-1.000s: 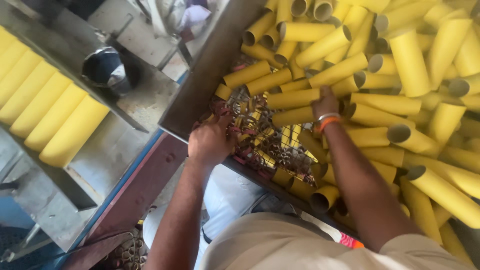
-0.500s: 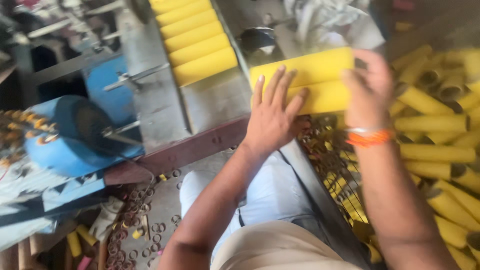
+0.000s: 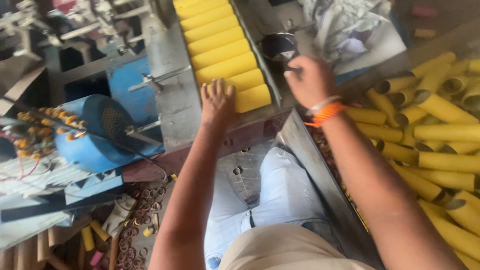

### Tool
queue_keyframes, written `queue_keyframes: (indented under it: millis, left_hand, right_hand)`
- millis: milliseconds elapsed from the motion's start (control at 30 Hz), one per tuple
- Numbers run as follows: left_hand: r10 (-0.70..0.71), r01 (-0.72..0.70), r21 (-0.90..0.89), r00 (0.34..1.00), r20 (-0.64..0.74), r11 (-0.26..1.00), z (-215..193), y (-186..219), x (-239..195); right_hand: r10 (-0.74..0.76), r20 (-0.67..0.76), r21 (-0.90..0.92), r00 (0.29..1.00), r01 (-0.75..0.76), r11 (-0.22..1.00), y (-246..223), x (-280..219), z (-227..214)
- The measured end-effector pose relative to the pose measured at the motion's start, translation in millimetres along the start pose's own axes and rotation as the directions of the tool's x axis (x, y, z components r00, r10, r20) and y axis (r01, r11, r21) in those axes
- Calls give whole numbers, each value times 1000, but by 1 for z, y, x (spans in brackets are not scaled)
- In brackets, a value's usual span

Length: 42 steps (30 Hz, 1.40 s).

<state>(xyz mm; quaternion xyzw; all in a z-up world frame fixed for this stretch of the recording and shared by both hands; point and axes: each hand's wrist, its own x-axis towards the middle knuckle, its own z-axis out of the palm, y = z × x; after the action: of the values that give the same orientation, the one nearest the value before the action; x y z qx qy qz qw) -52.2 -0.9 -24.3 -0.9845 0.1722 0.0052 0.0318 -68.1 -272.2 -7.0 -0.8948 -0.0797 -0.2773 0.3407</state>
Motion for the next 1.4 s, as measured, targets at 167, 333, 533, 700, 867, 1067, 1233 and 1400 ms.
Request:
queue_keyframes:
  millis: [167,333,533,700,867,1067,1233,1400]
  left_hand:
    - [131,-150,-89,973,-188,985,-32,39,-6]
    - [426,-498,-328,864,-270,802,-45,153,-19]
    - [708,-577,-594,706,-16,561,-23,254,-39]
    - [648,-440,-512,673,356,738,-14,254,-37]
    - [638,-448,-554,741,209,701,-22,248,-41]
    - [639,-489,-535,759,128,689,-23,247,-44]
    - [636,-516,-533,769,56,671,-15,249,-44]
    - [620,-508,-423,762,185,750,-2,257,-41]
  right_hand:
    - [381,125,233,916,-401,886,92,-96,-83]
    - [711,351,-266,609,-664,699,168,-249,-115]
    - [585,795,-526,161,-295,797,167,-370,-124]
    - [628,762,-643,-159,-64,763,160,-423,-131]
    - [515,856,-480,52,-294,827,140,-415,-113]
    - [481,857,-516,-187,-281,809,106,-381,-95]
    - [252,955,-256,-156,-5,967,120,-404,-72]
    - [357,933,-358,-46,-29,933,146,-394,-60]
